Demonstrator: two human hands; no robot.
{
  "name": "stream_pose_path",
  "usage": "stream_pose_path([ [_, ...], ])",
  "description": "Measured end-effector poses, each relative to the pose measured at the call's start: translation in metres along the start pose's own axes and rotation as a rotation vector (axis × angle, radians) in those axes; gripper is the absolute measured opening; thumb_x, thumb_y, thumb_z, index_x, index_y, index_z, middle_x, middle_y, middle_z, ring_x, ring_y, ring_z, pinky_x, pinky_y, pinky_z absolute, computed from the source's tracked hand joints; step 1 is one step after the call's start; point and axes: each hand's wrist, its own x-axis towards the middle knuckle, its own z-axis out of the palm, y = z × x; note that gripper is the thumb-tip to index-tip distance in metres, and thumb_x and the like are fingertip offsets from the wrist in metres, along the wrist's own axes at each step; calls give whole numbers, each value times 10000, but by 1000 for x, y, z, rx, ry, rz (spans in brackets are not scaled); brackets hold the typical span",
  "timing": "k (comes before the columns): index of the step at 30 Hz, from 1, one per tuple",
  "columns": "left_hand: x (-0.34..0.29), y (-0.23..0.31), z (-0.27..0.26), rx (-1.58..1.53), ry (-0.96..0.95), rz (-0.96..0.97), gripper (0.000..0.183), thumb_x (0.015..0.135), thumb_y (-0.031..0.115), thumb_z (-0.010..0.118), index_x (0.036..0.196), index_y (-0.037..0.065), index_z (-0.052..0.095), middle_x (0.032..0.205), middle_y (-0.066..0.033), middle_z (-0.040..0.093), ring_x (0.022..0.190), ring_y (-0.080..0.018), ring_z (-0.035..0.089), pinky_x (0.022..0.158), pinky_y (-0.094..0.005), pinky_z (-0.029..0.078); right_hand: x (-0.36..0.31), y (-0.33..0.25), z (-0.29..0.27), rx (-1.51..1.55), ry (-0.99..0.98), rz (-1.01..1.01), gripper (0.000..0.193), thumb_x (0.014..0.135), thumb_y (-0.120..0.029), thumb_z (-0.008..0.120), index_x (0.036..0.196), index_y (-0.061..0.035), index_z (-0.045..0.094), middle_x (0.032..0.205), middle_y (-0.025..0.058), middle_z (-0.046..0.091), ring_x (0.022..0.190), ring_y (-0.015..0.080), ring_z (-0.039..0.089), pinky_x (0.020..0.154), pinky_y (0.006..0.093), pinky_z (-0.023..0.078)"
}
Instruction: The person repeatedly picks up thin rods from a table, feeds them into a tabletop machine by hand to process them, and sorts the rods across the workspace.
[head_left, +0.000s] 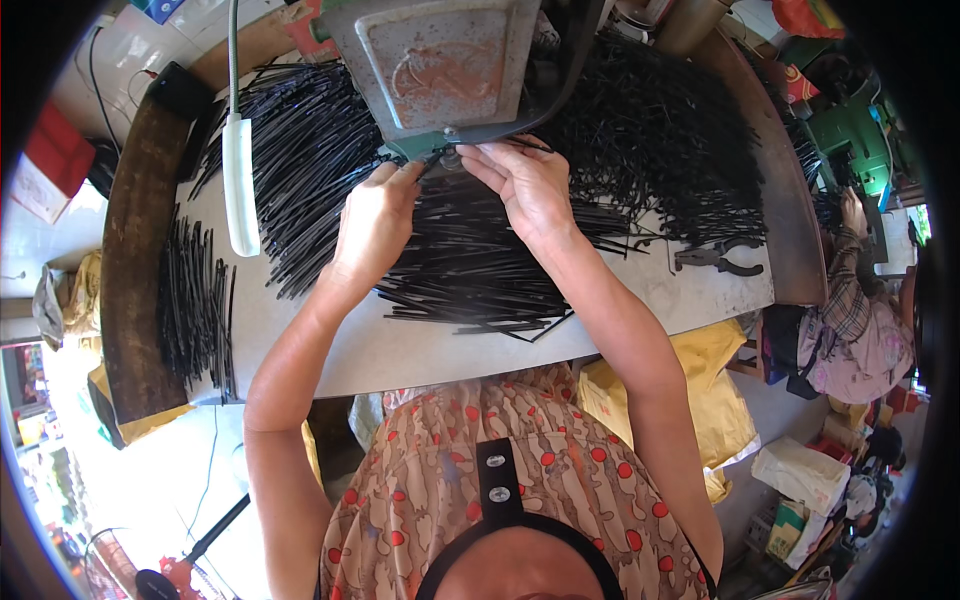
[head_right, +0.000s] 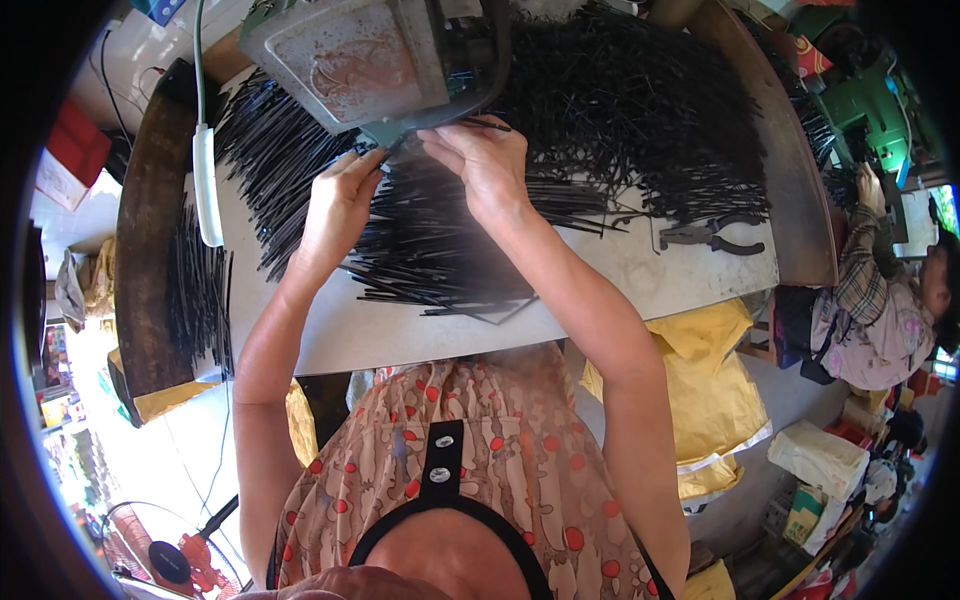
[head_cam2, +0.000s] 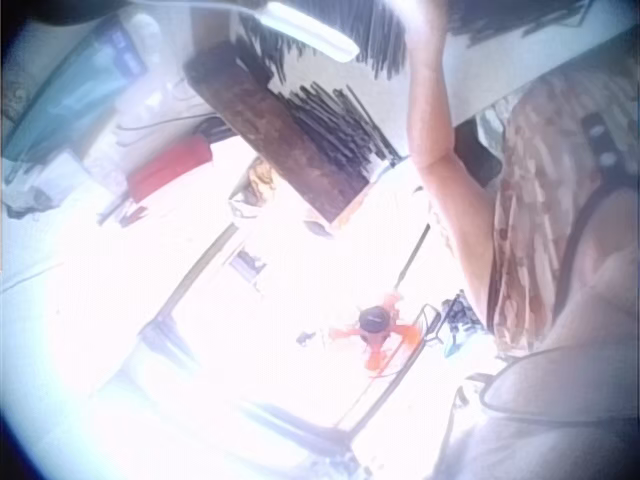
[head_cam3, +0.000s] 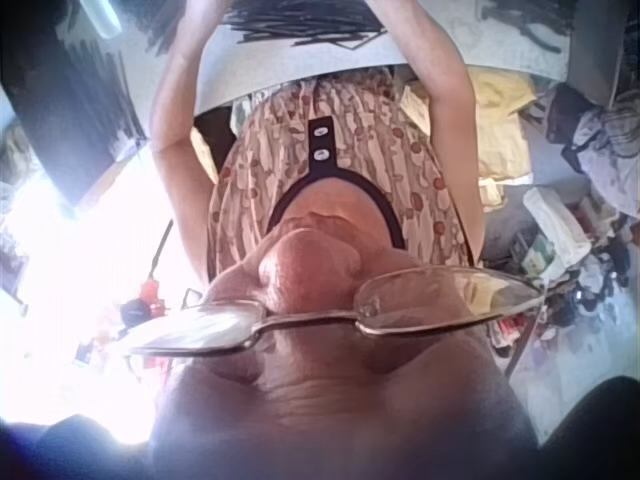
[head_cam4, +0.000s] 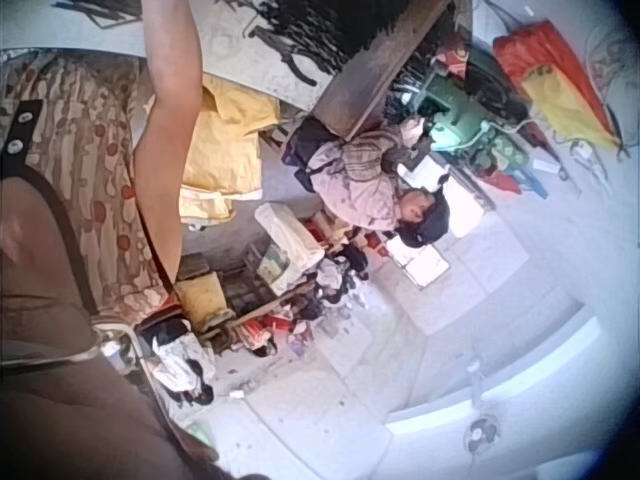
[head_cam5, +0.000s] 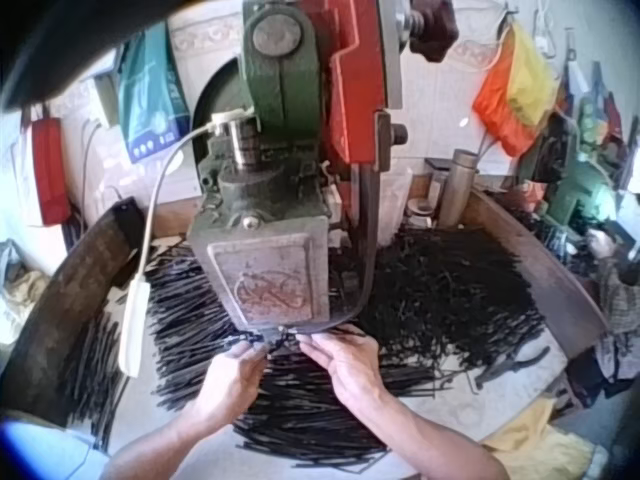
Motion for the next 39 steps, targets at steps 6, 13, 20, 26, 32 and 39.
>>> stream_pose_path([
  [6, -1, 2, -10, 478, -94, 207, 432, 661, -47, 507, 1090, 6, 516, 833, -144, 537, 602, -277, 581, 515, -338, 490, 0, -5, -6, 22, -6, 41, 140, 791, -1, 531, 901, 86, 538, 904, 201, 593, 857, 282, 603, 789, 376, 502],
  [13, -5, -9, -35, -282, -253, -410, 152, 814, 103, 536, 845, -30, 605, 563, -81, 562, 432, -131, 520, 376, -235, 401, -5, -29, -27, -235, -43, 186, 98, 762, -39, 577, 801, 45, 547, 786, 157, 602, 729, 229, 622, 666, 315, 525],
  [20, -36, 21, -19, -930, -534, -675, 167, 851, 142, 512, 751, 10, 531, 637, -51, 566, 452, -94, 528, 367, -198, 410, -28, -17, -2, -619, -402, 408, 215, 726, -195, 675, 751, -14, 563, 662, 47, 573, 531, 97, 553, 499, 206, 475],
  [26, -36, 24, -12, -602, -495, -526, 187, 843, 157, 537, 891, -24, 529, 746, -73, 583, 560, -119, 555, 487, -217, 465, -20, -19, -8, -311, -371, 373, 160, 796, -125, 590, 867, 16, 564, 728, 81, 587, 629, 144, 604, 541, 231, 505],
  [32, -36, 45, 7, -518, 24, -106, 323, 748, 114, 631, 1002, -54, 523, 833, -107, 593, 688, -183, 567, 582, -277, 455, 3, -20, -30, 15, -115, 245, 157, 805, -99, 566, 870, 43, 561, 815, 150, 603, 772, 235, 618, 668, 308, 530],
  [39, 12, -2, 22, -1565, -34, -894, 266, 807, 222, 581, 838, -39, 537, 680, -103, 589, 536, -142, 514, 469, -229, 381, 1, -17, -22, 60, -105, 212, 161, 821, -85, 540, 894, 59, 543, 833, 178, 591, 802, 273, 612, 709, 348, 529],
])
